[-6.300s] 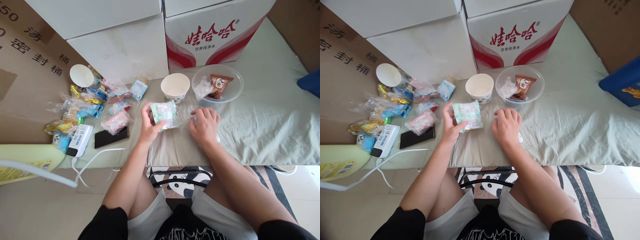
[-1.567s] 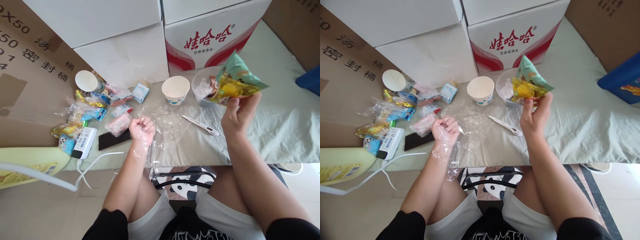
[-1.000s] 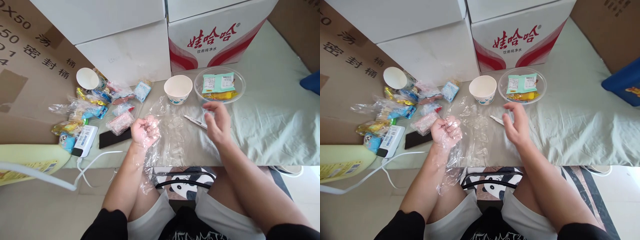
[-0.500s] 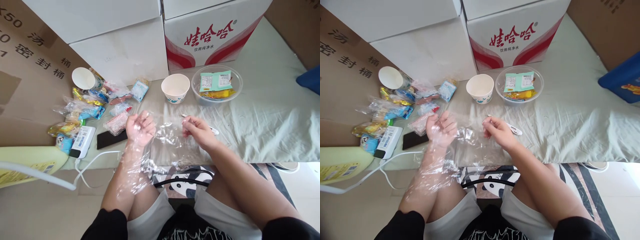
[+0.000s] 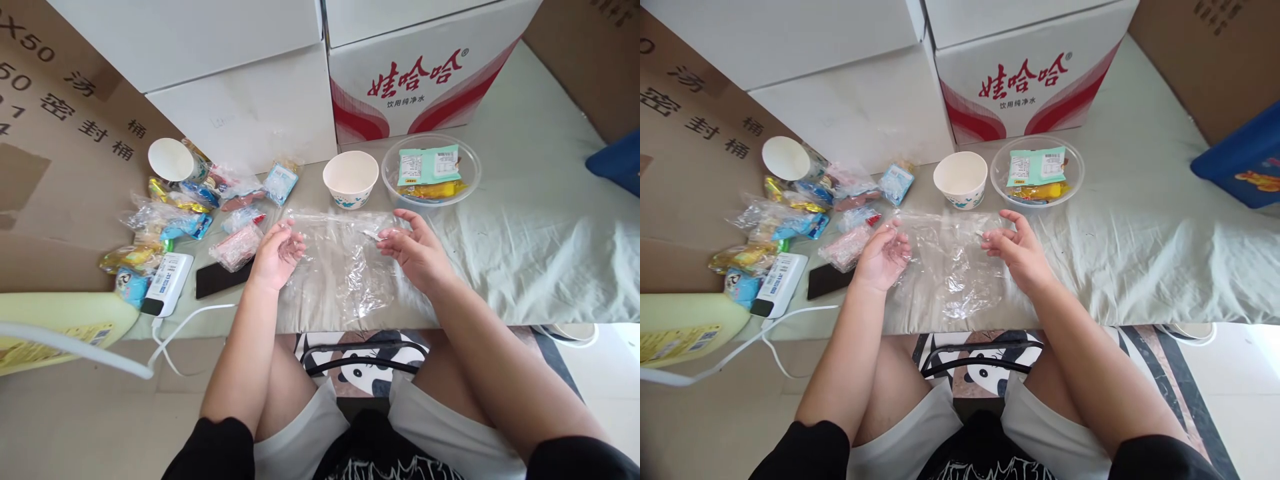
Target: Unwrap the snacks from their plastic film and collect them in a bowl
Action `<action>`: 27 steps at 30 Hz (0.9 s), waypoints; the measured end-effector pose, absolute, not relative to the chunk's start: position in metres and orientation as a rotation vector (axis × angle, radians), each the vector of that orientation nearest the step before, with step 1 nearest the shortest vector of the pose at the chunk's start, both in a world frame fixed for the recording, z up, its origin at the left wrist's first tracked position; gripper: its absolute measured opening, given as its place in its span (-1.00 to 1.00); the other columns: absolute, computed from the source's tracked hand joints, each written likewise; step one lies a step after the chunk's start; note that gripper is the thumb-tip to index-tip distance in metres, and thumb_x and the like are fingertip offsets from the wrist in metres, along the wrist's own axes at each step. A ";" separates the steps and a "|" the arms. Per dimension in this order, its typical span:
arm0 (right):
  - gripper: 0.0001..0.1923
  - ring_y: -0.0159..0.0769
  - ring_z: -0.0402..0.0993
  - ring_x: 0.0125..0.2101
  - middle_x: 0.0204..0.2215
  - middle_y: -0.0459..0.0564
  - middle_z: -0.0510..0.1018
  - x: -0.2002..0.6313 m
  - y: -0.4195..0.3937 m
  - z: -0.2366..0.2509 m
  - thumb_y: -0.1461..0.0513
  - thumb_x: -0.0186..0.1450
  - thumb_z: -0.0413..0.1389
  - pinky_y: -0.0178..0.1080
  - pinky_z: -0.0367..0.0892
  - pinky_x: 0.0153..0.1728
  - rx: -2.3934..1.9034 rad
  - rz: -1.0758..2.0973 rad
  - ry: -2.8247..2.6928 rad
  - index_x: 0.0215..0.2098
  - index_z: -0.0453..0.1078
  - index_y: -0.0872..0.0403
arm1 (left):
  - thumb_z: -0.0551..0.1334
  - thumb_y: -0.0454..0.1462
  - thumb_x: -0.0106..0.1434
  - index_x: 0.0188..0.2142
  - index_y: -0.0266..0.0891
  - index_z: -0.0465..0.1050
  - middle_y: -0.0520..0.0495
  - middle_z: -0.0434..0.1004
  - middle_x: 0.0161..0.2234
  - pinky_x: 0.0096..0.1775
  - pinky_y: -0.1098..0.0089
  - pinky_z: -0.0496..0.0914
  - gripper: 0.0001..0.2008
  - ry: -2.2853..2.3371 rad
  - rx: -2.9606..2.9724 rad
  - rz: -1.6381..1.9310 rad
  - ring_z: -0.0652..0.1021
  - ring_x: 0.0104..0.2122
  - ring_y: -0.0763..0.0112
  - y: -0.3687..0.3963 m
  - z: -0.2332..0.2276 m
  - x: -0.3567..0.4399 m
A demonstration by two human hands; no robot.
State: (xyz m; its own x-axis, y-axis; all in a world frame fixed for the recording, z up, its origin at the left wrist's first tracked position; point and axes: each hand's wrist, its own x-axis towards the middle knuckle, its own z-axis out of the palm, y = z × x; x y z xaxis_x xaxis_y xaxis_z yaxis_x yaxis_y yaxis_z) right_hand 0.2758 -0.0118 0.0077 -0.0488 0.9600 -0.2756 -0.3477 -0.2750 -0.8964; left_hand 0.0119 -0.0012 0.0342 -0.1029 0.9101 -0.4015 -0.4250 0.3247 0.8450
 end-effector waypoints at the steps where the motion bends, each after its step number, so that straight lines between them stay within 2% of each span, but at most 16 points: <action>1: -0.30 -0.30 0.59 -0.36 -0.34 -0.16 0.62 0.276 -0.012 0.007 0.02 0.05 0.38 -0.22 0.45 -0.29 -1.174 1.572 -0.821 0.07 0.22 -0.09 | 0.37 -0.31 0.03 -0.24 -0.18 0.42 0.13 0.52 -0.57 -0.58 0.59 0.36 -0.72 1.206 0.508 1.249 0.54 -0.62 0.54 0.000 0.036 0.012; 4: -0.25 -0.25 0.58 -0.39 -0.36 -0.12 0.63 0.276 -0.014 0.007 -0.04 0.09 0.35 -0.17 0.44 -0.30 -1.232 1.617 -0.920 0.14 0.18 -0.06 | 0.34 -0.32 0.06 -0.22 -0.16 0.39 0.15 0.49 -0.58 -0.59 0.59 0.35 -0.73 1.235 0.473 1.280 0.53 -0.63 0.54 0.001 0.039 0.012; 7: -0.25 -0.27 0.56 -0.43 -0.40 -0.16 0.62 0.275 -0.014 0.009 -0.02 0.11 0.33 -0.16 0.44 -0.28 -1.189 1.577 -0.948 0.16 0.15 -0.08 | 0.34 -0.30 0.07 -0.18 -0.15 0.38 0.13 0.52 -0.56 -0.56 0.58 0.37 -0.70 1.235 0.488 1.262 0.55 -0.61 0.51 0.000 0.040 0.012; 13: -0.39 -0.36 0.49 -0.53 -0.44 -0.22 0.58 0.275 -0.013 0.010 0.09 0.14 0.28 -0.20 0.43 -0.33 -1.226 1.423 -0.914 0.10 0.17 -0.12 | 0.36 -0.28 0.02 -0.06 -0.11 0.31 0.14 0.55 -0.54 -0.49 0.53 0.43 -0.53 1.259 0.556 1.244 0.55 -0.58 0.49 -0.003 0.036 0.010; 27: -0.63 -0.45 0.39 -0.58 -0.47 -0.19 0.56 0.275 -0.013 0.011 0.09 0.13 0.28 -0.29 0.36 -0.44 -1.248 1.402 -0.940 -0.14 0.33 -0.03 | 0.40 -0.24 -0.02 -0.16 -0.13 0.32 0.13 0.55 -0.53 -0.47 0.49 0.42 -0.58 1.282 0.676 1.213 0.58 -0.56 0.45 -0.002 0.029 0.013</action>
State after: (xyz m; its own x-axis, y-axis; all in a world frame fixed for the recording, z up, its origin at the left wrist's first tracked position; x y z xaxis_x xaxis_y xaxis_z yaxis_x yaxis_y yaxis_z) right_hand 0.2753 -0.0130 0.0109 0.0276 0.9772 -0.2105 -0.1761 -0.2026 -0.9633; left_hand 0.0127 -0.0022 0.0290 -0.1454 0.9283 -0.3422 -0.2907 0.2905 0.9116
